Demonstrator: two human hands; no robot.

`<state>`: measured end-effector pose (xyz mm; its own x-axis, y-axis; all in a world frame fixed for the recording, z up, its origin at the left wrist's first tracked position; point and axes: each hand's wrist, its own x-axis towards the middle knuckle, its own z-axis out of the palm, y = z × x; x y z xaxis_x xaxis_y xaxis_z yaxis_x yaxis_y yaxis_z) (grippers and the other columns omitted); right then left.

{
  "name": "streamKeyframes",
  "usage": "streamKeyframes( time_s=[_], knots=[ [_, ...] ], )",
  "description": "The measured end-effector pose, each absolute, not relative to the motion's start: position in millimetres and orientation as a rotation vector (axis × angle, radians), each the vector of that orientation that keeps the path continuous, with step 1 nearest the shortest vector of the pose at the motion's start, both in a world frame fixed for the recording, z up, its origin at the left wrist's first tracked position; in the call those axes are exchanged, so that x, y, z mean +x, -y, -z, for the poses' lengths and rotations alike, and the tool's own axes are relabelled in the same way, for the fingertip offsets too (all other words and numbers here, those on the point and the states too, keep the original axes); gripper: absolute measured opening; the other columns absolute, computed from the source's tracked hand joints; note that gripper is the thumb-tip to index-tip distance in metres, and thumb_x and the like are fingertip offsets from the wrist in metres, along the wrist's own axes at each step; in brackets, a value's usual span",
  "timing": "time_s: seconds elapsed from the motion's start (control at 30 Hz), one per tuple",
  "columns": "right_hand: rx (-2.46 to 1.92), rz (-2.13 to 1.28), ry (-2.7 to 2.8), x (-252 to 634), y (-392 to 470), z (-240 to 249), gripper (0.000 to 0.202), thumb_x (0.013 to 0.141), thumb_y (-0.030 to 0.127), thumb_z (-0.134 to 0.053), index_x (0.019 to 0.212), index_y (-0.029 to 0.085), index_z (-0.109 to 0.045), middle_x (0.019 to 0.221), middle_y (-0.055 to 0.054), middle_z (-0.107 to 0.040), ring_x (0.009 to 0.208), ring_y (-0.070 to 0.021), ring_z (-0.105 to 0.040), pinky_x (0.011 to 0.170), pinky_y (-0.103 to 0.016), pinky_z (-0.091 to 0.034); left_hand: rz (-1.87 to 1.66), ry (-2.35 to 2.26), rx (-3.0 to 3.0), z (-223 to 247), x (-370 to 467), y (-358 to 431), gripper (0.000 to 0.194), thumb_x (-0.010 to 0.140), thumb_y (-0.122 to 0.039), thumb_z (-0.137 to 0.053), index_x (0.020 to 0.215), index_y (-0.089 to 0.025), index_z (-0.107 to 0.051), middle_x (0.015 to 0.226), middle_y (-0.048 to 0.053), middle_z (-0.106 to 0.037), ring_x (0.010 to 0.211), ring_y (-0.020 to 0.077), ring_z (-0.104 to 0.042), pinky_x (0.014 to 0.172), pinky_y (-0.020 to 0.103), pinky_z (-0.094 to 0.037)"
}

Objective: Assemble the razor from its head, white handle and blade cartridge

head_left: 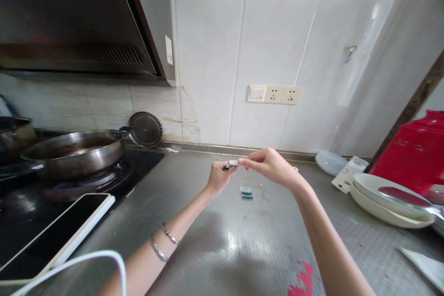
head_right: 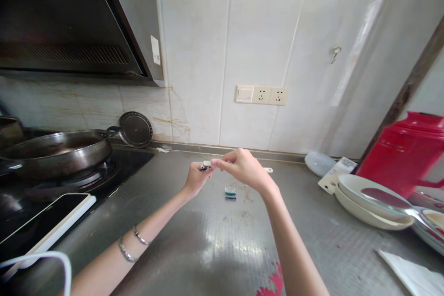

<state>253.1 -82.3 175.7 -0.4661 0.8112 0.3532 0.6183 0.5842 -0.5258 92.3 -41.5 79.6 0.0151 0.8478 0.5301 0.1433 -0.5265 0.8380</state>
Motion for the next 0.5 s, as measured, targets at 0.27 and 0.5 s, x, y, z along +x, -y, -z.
streamKeyframes(
  time_s=[0.27, 0.5],
  knots=[
    [-1.152, -0.505, 2.204, 258.2, 77.4, -175.1, 0.05, 0.074, 0.057, -0.048, 0.059, 0.012, -0.063, 0.048, 0.005, -0.026, 0.046, -0.0064, -0.022, 0.042, -0.022, -0.017, -1.579, -1.019, 1.715, -79.5, 95.3, 43.0, 0.046, 0.07, -0.046, -0.057, 0.04, -0.015, -0.041, 0.04, -0.005, -0.037, 0.041, 0.0056, -0.032, 0.044, 0.021, -0.023],
    [-1.158, -0.555, 2.213, 262.0, 78.2, -177.9, 0.049, 0.073, 0.056, -0.05, 0.061, 0.011, -0.065, 0.048, 0.006, -0.024, 0.045, -0.0061, -0.02, 0.041, -0.022, -0.015, -1.577, -1.046, 1.7, -80.1, 97.0, 45.3, 0.045, 0.07, -0.044, -0.057, 0.04, -0.015, -0.04, 0.04, -0.005, -0.036, 0.041, 0.0052, -0.03, 0.044, 0.02, -0.022]
  ],
)
